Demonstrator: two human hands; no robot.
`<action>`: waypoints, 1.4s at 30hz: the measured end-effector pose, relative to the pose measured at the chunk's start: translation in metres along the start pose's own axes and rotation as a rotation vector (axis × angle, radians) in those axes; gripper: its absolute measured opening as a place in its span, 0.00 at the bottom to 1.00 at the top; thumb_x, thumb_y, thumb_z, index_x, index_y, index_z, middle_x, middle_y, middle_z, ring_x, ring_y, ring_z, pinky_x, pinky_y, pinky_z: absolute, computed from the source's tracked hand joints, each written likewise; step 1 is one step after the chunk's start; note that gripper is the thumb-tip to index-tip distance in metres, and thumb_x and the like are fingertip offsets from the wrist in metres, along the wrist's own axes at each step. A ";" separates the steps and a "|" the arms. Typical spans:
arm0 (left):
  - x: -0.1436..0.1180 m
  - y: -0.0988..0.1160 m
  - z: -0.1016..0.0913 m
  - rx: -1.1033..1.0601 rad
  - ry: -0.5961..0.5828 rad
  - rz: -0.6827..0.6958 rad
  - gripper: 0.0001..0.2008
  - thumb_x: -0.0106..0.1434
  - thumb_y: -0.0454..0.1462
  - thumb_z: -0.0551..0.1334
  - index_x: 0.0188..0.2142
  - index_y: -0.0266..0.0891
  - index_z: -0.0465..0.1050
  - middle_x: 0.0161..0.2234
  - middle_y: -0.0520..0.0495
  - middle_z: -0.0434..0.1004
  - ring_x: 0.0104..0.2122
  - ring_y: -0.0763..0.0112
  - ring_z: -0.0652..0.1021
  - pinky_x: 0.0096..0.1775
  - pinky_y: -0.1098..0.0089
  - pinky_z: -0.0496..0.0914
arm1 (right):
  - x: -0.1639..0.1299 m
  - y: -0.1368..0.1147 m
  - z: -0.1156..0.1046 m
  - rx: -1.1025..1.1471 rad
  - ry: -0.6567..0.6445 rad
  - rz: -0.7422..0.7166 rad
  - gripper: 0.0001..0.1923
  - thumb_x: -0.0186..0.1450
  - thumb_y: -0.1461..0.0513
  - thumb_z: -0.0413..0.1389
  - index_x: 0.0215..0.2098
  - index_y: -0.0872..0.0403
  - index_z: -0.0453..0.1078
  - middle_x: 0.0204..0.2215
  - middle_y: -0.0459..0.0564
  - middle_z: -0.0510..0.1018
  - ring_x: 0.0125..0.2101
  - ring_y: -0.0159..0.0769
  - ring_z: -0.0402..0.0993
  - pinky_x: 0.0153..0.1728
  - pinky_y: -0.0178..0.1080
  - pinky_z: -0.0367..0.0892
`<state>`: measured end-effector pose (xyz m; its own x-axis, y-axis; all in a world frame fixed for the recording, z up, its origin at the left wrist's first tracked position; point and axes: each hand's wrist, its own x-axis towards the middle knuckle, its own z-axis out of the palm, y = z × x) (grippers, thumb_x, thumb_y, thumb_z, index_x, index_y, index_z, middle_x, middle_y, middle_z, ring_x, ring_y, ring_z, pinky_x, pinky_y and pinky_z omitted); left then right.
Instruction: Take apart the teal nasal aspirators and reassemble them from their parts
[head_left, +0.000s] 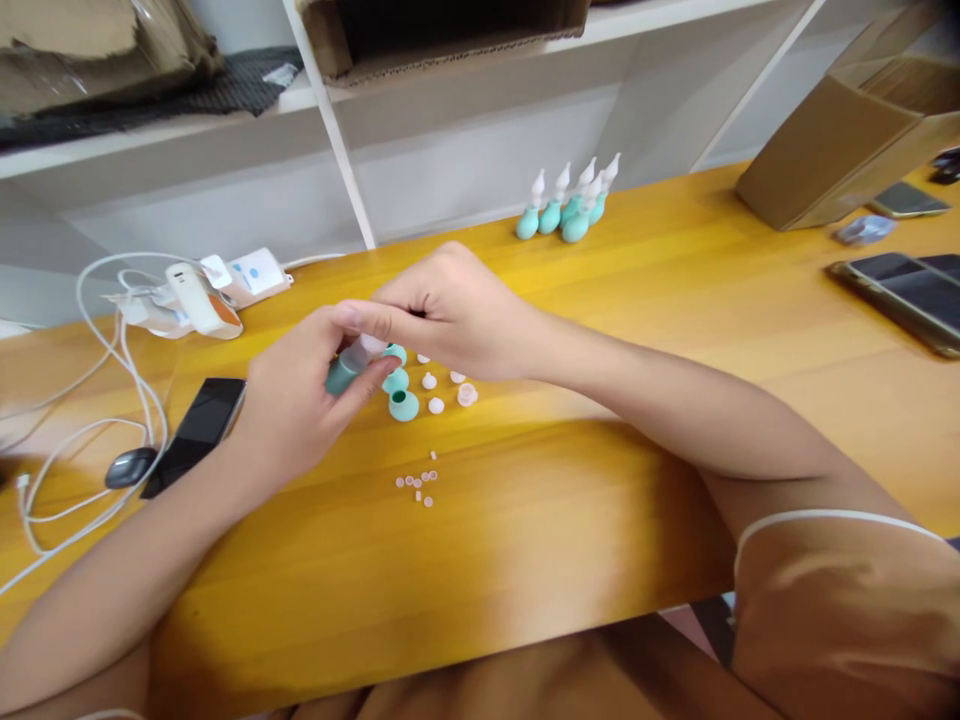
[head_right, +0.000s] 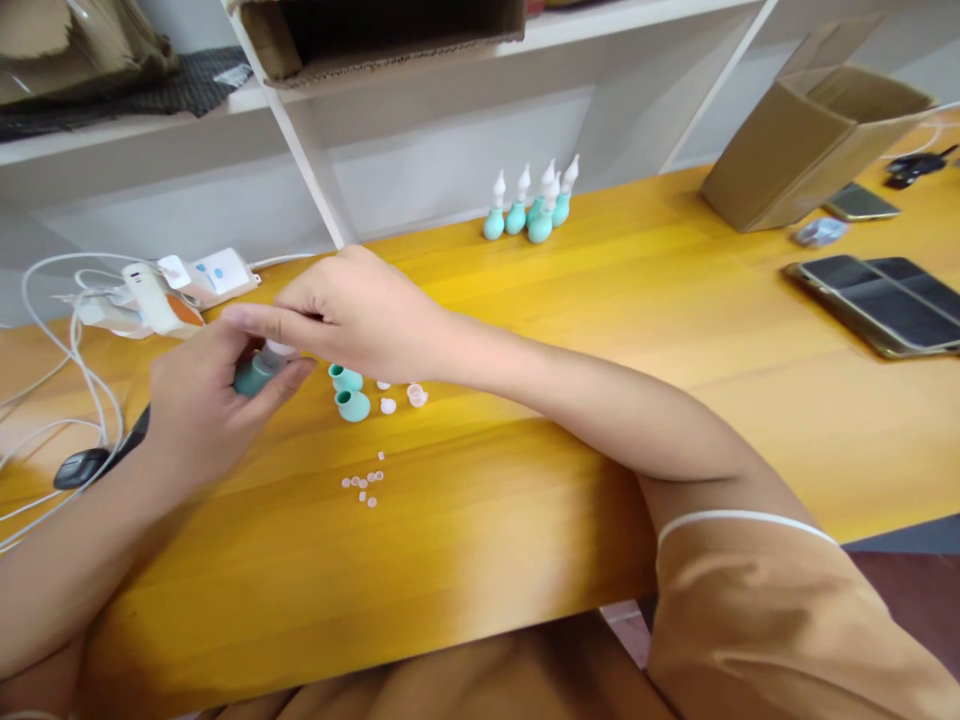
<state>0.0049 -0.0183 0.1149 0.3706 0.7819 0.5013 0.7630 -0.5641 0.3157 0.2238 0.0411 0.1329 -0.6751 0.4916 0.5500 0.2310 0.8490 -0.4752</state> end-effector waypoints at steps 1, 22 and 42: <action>0.001 -0.001 -0.001 -0.005 -0.001 0.018 0.07 0.76 0.45 0.67 0.48 0.47 0.75 0.39 0.50 0.82 0.37 0.62 0.82 0.39 0.64 0.73 | 0.000 0.000 0.000 -0.016 0.003 0.008 0.37 0.85 0.43 0.42 0.25 0.56 0.62 0.20 0.43 0.61 0.27 0.29 0.53 0.32 0.38 0.49; 0.003 0.008 -0.005 -0.016 -0.189 0.069 0.10 0.74 0.45 0.60 0.36 0.45 0.66 0.25 0.52 0.69 0.23 0.65 0.72 0.28 0.64 0.64 | 0.000 0.002 -0.006 0.084 -0.123 0.074 0.33 0.85 0.51 0.49 0.23 0.57 0.66 0.18 0.42 0.64 0.25 0.26 0.51 0.32 0.37 0.51; -0.002 0.019 -0.017 -0.175 -0.437 0.168 0.07 0.70 0.34 0.58 0.46 0.44 0.71 0.36 0.53 0.83 0.26 0.71 0.78 0.33 0.68 0.72 | 0.001 0.015 -0.018 0.517 -0.376 0.175 0.39 0.80 0.38 0.51 0.23 0.57 0.68 0.16 0.40 0.61 0.21 0.23 0.53 0.26 0.30 0.56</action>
<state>0.0099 -0.0350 0.1333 0.6966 0.6933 0.1847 0.5869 -0.6987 0.4090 0.2397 0.0573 0.1390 -0.8782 0.4335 0.2020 0.0569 0.5141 -0.8558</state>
